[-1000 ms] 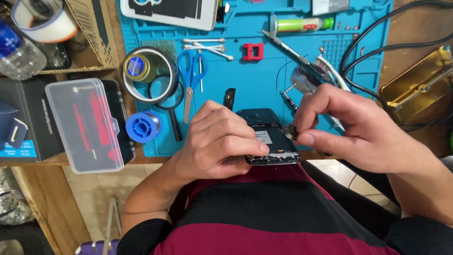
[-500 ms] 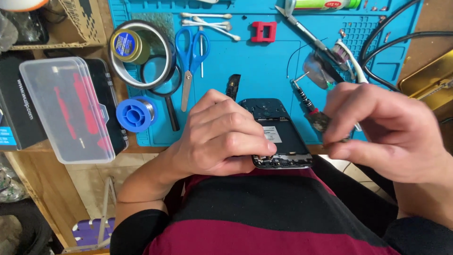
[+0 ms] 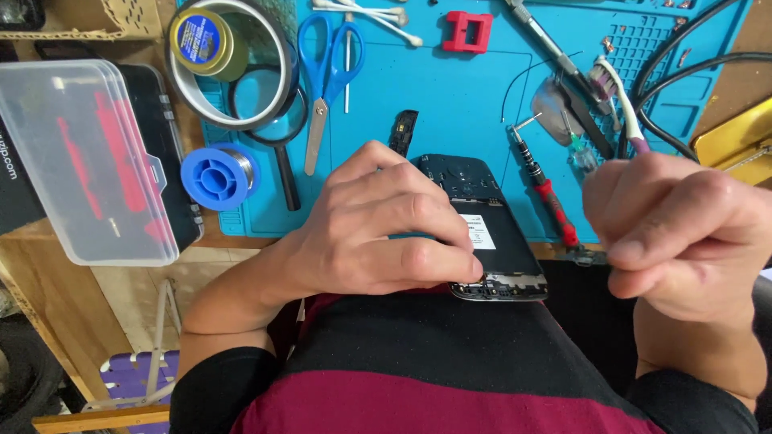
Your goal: Cleaning a small circuit board with a cotton swab and reassembling it into a mobile phone housing.
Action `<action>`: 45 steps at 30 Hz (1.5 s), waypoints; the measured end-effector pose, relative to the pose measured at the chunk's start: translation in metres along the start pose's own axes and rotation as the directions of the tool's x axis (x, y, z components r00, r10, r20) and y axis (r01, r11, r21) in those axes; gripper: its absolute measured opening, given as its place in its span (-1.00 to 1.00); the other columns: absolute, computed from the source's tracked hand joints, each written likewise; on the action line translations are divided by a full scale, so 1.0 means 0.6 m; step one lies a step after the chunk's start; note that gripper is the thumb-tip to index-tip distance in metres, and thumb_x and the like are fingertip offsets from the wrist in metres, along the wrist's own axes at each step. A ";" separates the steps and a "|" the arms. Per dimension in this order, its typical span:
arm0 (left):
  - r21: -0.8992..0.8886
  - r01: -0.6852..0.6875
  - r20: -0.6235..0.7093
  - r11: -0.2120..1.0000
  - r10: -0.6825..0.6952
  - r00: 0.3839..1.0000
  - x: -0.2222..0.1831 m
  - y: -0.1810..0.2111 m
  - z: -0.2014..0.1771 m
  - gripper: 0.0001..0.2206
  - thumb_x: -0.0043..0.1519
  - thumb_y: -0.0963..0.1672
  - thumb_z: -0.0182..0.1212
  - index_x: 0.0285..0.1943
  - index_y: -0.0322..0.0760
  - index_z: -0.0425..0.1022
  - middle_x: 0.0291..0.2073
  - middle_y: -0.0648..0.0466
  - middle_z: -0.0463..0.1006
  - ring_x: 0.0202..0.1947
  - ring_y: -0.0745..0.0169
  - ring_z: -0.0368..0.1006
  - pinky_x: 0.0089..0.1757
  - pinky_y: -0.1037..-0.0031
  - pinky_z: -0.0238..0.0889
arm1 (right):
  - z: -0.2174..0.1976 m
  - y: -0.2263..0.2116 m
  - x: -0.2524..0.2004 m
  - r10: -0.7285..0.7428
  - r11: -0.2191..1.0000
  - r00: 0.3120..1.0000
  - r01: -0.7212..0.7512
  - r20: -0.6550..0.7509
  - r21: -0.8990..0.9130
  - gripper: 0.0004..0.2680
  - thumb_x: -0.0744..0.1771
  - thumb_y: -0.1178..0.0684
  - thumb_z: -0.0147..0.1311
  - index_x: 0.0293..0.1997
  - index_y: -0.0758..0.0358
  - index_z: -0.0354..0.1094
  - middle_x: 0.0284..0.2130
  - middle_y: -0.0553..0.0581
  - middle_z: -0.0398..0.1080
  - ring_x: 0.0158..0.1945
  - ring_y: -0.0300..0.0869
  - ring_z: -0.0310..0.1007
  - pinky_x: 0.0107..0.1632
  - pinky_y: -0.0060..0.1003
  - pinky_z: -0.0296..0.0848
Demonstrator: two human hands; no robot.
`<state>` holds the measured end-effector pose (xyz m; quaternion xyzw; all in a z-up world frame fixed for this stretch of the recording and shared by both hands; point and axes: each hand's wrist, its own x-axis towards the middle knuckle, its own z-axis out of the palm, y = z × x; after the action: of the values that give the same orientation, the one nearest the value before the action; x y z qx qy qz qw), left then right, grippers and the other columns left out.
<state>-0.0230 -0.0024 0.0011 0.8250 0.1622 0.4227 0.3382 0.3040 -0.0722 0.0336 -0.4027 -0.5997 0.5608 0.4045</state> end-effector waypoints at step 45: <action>-0.066 0.004 -0.011 0.998 -0.005 1.000 0.005 -0.007 0.002 -0.87 0.63 -0.17 0.27 0.08 0.00 0.71 -0.09 0.27 0.72 -0.12 0.22 0.66 -0.03 0.30 0.25 | 0.026 -0.019 0.054 0.133 0.985 0.967 -0.105 0.216 -0.137 -0.89 0.35 -0.03 0.30 -0.14 0.05 0.50 -0.16 0.08 0.67 -0.18 -0.18 0.68 0.04 -0.25 0.69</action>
<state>-0.0205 0.0020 -0.0006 0.8108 0.1519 0.4315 0.3651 0.2778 -0.0481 0.0453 -0.3966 -0.6502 0.5873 0.2739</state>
